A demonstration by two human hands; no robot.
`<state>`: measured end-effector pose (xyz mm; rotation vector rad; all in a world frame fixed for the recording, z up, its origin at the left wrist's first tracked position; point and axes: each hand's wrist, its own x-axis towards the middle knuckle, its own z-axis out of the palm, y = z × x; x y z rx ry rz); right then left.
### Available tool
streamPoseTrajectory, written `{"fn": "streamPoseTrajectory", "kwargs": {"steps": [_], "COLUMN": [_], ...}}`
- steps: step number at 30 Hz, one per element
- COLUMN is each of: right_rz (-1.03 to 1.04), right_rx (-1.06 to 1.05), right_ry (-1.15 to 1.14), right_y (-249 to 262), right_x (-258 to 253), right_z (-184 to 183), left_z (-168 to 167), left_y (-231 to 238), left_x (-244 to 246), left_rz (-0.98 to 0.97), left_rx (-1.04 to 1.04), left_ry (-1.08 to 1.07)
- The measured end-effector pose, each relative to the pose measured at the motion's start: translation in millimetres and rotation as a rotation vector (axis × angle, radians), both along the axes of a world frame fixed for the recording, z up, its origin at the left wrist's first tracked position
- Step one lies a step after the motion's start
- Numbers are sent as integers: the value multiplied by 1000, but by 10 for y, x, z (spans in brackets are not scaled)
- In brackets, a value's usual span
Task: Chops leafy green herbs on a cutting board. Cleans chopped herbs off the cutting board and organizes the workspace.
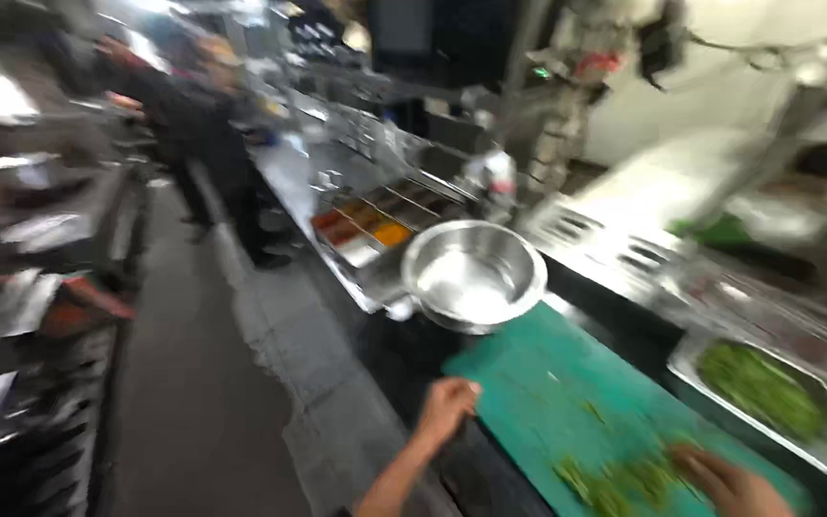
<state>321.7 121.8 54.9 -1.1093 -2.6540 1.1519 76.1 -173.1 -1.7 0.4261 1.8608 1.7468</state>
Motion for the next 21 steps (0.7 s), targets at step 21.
{"fn": "streamPoseTrajectory", "kwargs": {"steps": [21], "right_rz": [-580], "right_rx": [85], "right_ry": [231], "right_y": [92], "right_x": [1360], "right_z": [-183], "left_z": [-339], "left_y": [500], "left_x": [-320], "left_rz": [167], "left_rx": [-503], "left_ry": [552]}}
